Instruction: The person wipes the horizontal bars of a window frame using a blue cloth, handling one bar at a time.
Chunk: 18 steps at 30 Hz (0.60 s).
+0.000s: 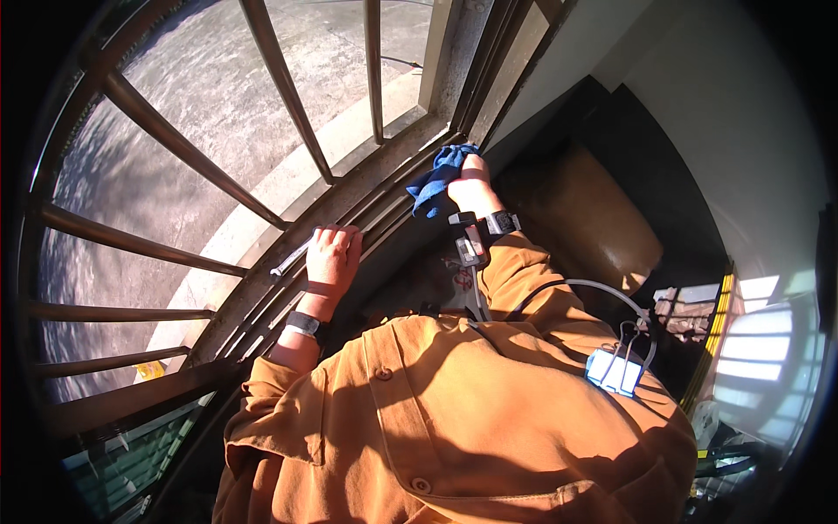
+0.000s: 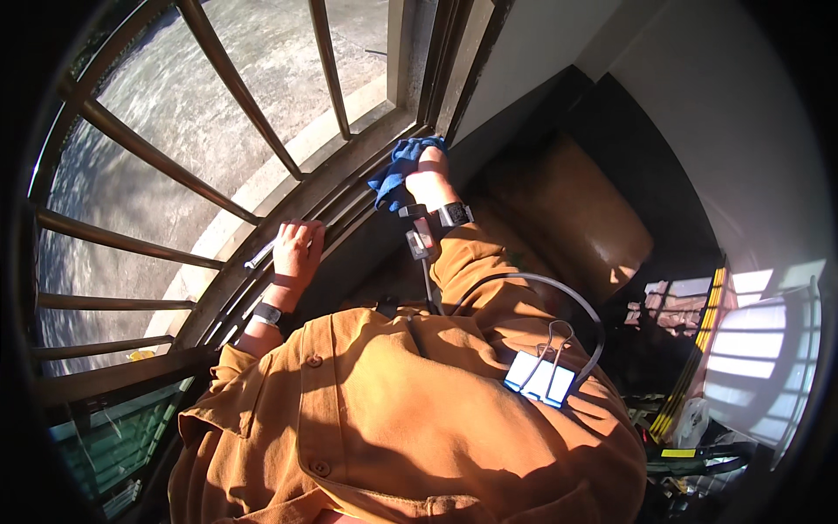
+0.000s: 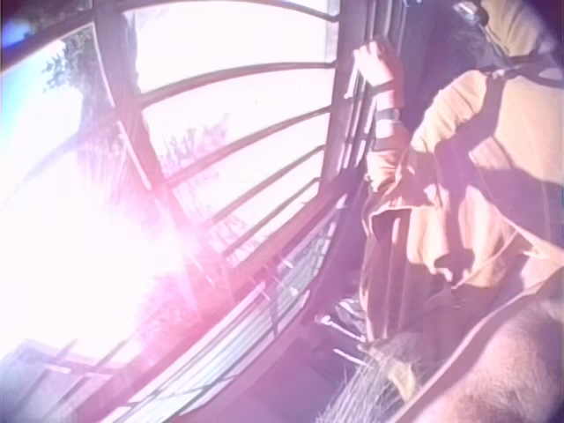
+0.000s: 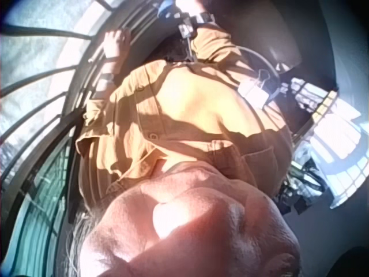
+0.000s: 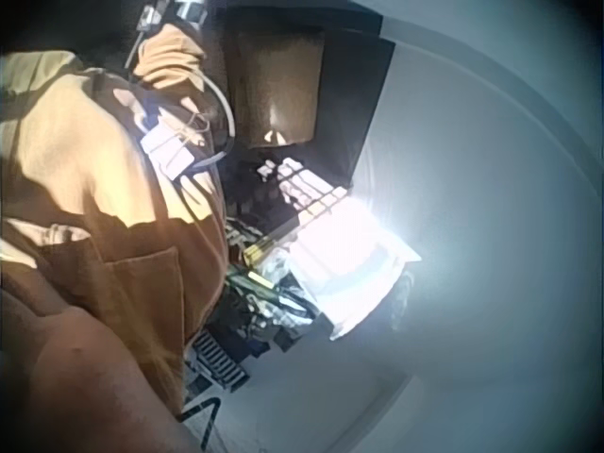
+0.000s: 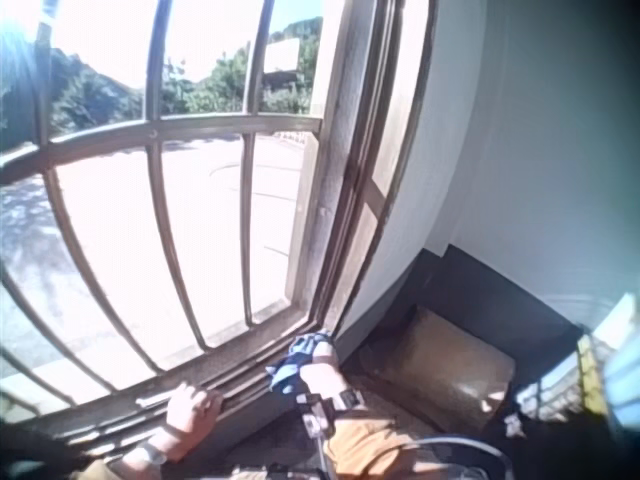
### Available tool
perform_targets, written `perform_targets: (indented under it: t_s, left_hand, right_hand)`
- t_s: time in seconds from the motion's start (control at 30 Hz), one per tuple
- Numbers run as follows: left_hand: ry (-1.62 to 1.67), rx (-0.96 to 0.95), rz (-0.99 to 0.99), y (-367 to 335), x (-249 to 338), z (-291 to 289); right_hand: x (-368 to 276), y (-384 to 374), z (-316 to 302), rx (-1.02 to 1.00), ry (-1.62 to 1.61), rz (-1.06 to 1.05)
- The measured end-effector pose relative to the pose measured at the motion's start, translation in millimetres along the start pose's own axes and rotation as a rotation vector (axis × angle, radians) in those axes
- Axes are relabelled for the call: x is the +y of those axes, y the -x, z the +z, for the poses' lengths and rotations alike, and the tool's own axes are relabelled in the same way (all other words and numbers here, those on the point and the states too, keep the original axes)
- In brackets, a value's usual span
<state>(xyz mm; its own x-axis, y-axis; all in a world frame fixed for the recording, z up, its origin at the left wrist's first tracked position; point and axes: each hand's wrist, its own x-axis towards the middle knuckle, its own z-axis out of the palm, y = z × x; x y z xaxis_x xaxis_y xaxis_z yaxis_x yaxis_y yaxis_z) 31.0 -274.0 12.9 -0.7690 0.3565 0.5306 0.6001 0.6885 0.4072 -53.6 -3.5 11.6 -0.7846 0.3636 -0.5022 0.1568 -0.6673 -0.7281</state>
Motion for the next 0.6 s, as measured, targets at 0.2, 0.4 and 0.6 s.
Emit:
perform_targets:
  t_s: [0.2, 0.4, 0.6]
  left_hand:
    - [-0.142, -0.123, 0.110, 0.5, 4.5, 7.9]
    - [-0.228, -0.190, 0.184, -3.1, 4.2, 9.7]
    - [-0.246, -0.183, 0.177, 0.6, 0.3, 11.3]
  right_hand:
    - [5.8, -18.1, -4.1, 0.055, -0.183, 0.126]
    - [2.5, -21.1, -28.4, -0.226, -0.119, -0.146]
    - [-8.5, 13.9, -37.1, -0.251, -0.136, -0.079]
